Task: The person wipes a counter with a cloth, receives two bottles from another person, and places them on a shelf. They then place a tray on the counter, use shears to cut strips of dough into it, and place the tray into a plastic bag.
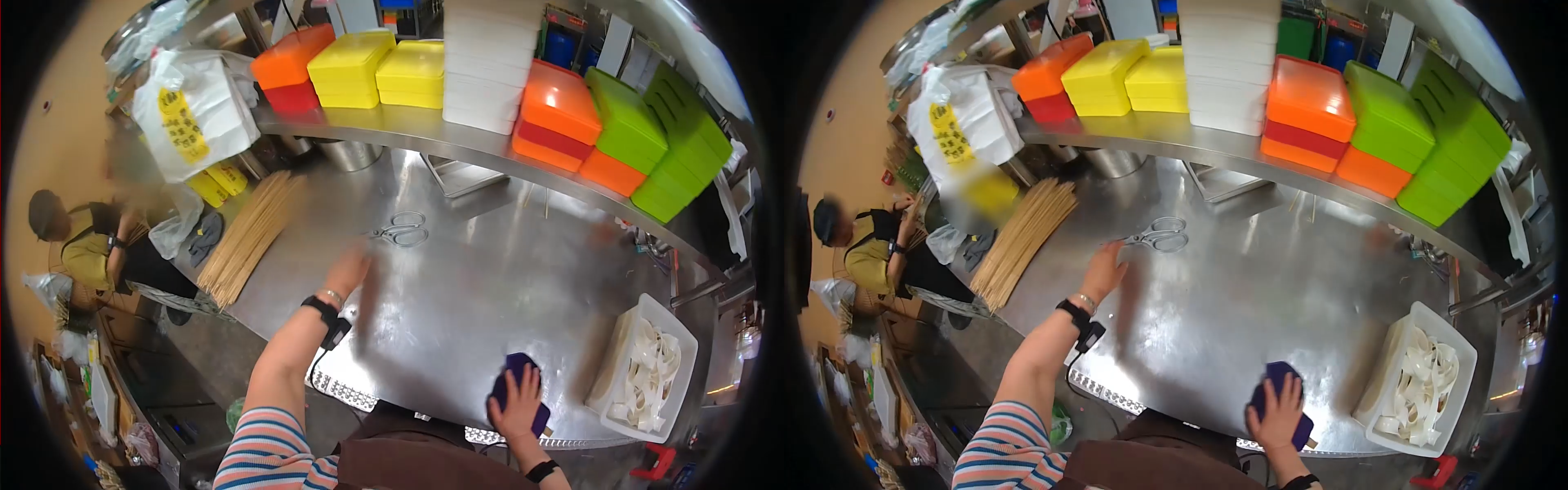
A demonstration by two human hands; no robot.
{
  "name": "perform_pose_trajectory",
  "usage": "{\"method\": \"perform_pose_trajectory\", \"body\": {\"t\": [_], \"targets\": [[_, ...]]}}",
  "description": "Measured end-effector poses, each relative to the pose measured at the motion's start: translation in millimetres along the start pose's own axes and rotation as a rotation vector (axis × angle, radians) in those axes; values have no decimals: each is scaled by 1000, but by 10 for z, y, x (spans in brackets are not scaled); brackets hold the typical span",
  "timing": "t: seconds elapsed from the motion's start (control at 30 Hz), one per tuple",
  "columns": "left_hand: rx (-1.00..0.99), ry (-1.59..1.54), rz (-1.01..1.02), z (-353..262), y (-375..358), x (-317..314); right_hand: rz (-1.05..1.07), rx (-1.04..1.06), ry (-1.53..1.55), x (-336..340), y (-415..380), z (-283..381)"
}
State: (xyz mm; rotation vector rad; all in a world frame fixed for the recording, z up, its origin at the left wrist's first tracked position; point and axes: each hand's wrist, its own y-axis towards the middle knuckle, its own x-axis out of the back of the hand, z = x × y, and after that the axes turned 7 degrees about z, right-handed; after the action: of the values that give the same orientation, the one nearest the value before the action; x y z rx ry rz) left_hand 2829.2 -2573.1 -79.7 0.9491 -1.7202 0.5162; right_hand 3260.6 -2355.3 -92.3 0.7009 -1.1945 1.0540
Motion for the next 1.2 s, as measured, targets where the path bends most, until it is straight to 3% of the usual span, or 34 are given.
{"method": "perform_pose_trajectory", "body": {"t": [0.1,0.2,0.27,0.37,0.43,0.5,0.67,0.73,0.77,0.8,0.87,0.9,0.93,1.0,1.1,1.2], "targets": [[5,-18,56,26,438,-41,126,82,49,-17,302,453],[-174,89,78,153,782,-210,125,114,65,-62,1029,871],[-72,148,308,119,871,-148,140,156,48,-59,1608,1187],[28,-79,272,327,723,-130,131,208,46,-101,2434,1567],[30,-260,228,488,406,121,31,178,72,-158,2950,1756],[213,-434,250,696,-65,329,-2,187,59,-225,3505,1923],[536,-539,99,1031,-1535,689,-130,226,16,-343,4681,2390],[725,-584,18,1023,-2017,790,38,209,81,-282,4992,2584],[723,-587,-38,1019,-2232,788,-114,256,6,-398,5149,2636],[721,-589,-90,996,-2371,807,-128,266,3,-368,5219,2680],[758,-595,-140,756,-2457,1037,-72,238,72,-353,5143,2735],[791,-605,-197,651,-2506,1093,-225,343,-7,-399,4993,2710],[792,-615,-219,659,-2558,1024,-236,361,-15,-417,4823,2657],[884,-843,-325,730,-2748,815,-128,554,4,-482,4278,2476],[739,-847,-312,660,-2676,716,48,625,31,-293,3350,2212],[727,-759,-247,458,-2451,812,216,720,-31,-248,2227,1789]]}}
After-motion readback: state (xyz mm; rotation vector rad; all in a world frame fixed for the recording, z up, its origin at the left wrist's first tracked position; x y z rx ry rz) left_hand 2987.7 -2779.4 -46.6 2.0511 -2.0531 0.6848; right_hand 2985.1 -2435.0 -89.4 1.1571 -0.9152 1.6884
